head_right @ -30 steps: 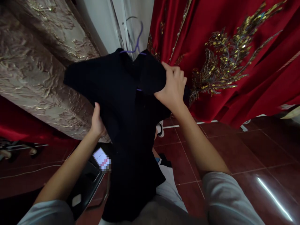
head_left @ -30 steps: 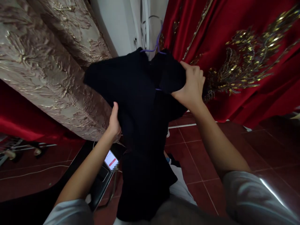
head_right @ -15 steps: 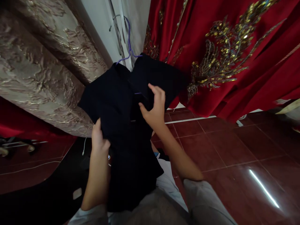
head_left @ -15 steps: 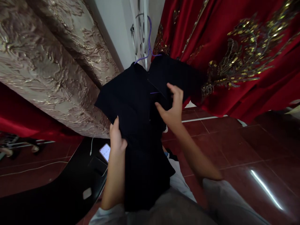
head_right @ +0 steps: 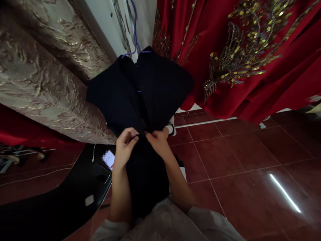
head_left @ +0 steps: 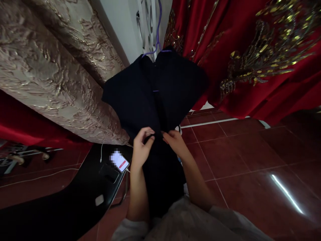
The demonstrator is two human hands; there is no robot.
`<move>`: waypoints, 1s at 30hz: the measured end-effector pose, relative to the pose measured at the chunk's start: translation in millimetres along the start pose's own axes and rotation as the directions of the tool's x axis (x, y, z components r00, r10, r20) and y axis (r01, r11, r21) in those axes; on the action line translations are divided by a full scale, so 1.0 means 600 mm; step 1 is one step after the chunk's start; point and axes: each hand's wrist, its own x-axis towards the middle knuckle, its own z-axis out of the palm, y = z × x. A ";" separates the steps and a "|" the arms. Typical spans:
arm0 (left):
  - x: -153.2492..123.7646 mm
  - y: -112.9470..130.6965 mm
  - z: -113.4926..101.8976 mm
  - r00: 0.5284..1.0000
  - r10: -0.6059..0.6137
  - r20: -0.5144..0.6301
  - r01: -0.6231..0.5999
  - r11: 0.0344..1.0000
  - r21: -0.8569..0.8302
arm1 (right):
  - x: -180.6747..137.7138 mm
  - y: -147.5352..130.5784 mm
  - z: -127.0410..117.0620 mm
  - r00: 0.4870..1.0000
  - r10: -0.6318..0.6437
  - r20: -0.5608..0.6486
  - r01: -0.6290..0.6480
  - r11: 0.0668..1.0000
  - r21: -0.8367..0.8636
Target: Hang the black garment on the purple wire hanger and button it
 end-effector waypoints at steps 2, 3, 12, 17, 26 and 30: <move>-0.005 -0.001 0.021 0.995 0.023 0.097 -0.029 0.998 0.057 | -0.002 -0.010 -0.004 0.997 -0.068 -0.027 0.069 0.998 0.011; -0.007 -0.002 0.033 0.995 0.064 0.078 -0.072 0.992 0.103 | -0.004 -0.013 -0.005 0.995 -0.090 -0.030 0.091 0.996 0.017; -0.011 -0.011 0.068 0.961 0.261 -0.091 -0.243 0.955 0.171 | -0.024 -0.025 -0.007 0.976 -0.216 0.005 0.212 0.962 0.171; -0.014 -0.013 0.061 0.944 0.322 -0.076 -0.304 0.935 0.180 | -0.028 -0.018 -0.010 0.963 -0.258 0.081 0.242 0.955 0.173; -0.016 0.007 0.057 0.919 0.384 -0.086 -0.364 0.913 0.185 | -0.033 -0.023 -0.003 0.962 -0.273 0.023 0.264 0.944 0.196; -0.014 0.001 0.060 0.918 0.390 -0.072 -0.374 0.912 0.169 | -0.032 -0.024 -0.011 0.969 -0.246 0.015 0.230 0.924 0.304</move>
